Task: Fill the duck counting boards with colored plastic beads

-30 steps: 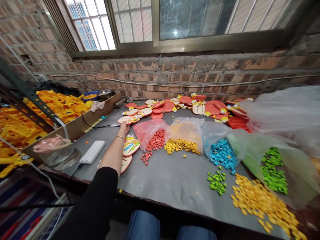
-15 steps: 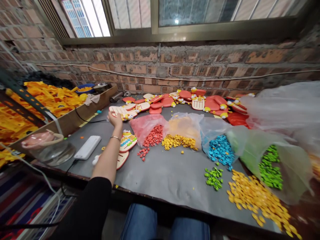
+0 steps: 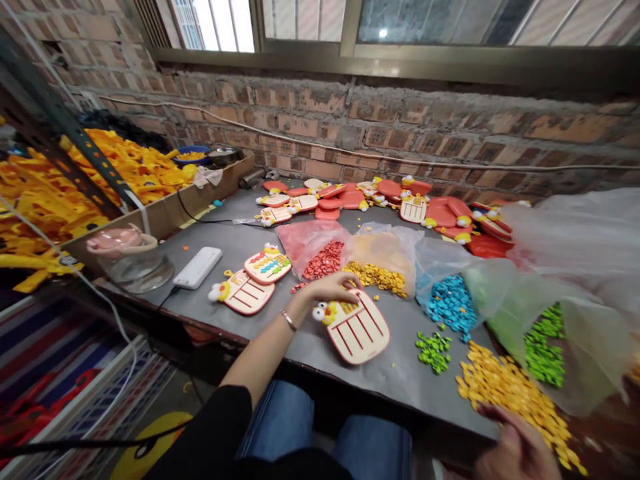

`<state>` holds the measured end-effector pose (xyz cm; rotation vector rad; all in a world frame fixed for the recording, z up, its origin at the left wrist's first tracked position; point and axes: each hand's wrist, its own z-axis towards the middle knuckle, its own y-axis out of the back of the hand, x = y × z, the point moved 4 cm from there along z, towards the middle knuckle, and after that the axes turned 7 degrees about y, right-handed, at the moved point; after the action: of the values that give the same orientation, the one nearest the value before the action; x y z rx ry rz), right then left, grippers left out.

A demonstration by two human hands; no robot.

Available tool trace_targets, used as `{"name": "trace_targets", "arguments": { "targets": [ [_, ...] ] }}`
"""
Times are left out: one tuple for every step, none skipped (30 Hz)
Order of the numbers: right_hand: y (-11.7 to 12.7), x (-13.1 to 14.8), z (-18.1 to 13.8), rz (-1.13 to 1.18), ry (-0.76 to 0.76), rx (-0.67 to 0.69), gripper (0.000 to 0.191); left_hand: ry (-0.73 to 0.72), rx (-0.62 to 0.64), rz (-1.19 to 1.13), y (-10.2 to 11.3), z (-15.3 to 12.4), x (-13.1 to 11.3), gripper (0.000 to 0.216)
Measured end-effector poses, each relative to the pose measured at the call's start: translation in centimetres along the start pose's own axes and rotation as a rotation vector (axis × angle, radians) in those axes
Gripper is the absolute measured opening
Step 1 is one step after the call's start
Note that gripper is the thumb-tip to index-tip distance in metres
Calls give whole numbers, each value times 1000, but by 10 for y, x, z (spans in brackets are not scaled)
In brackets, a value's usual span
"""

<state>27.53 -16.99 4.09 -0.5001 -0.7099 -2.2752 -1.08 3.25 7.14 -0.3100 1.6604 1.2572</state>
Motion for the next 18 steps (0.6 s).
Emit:
{"name": "trace_targets", "arguments": {
  "targets": [
    [-9, 4, 10, 11, -13, -79, 27, -10, 99, 28, -16, 10, -1, 25],
    [-21, 8, 22, 54, -25, -82, 22, -21, 177, 59, -28, 18, -2, 24],
    [-37, 14, 34, 122, -16, -5, 20, -29, 233, 93, -37, 26, -3, 23],
    [-54, 22, 47, 191, 12, 78, 20, -31, 269, 133, -43, 31, -4, 21],
    [-70, 29, 60, 254, 47, 159, 20, -28, 278, 176, -47, 35, -5, 21],
    [-86, 36, 73, 309, 87, 220, 20, -19, 258, 224, -49, 36, -6, 23],
    [-103, 41, 85, 337, 109, 276, 20, -4, 214, 274, -50, 35, -7, 26],
    [-120, 44, 96, 349, 123, 326, 21, 15, 150, 323, -52, 31, -8, 30],
    [-138, 47, 106, 361, 142, 371, 20, 37, 71, 371, -53, 23, -9, 34],
    [-157, 49, 114, 369, 158, 428, 20, 56, 4, 411, -56, 11, -9, 36],
    [-177, 49, 120, 374, 171, 479, 21, 74, -63, 442, -60, -2, -9, 37],
    [-199, 50, 123, 385, 192, 557, 21, 90, -109, 465, -65, -18, -9, 40],
    [-223, 50, 123, 379, 210, 664, 23, 112, -149, 484, -71, -35, -7, 42],
    [-246, 50, 120, 364, 233, 774, 24, 126, -177, 498, -77, -52, -4, 44],
    [-269, 50, 114, 338, 258, 889, 22, 129, -207, 511, -82, -67, -1, 47],
    [-290, 50, 107, 294, 292, 998, 21, 114, -260, 539, -85, -81, 2, 51],
    [-308, 50, 99, 239, 328, 1067, 20, 109, -298, 557, -88, -93, 6, 56],
    [-324, 50, 92, 183, 368, 1115, 19, 116, -323, 567, -90, -102, 10, 61]
  ]
}}
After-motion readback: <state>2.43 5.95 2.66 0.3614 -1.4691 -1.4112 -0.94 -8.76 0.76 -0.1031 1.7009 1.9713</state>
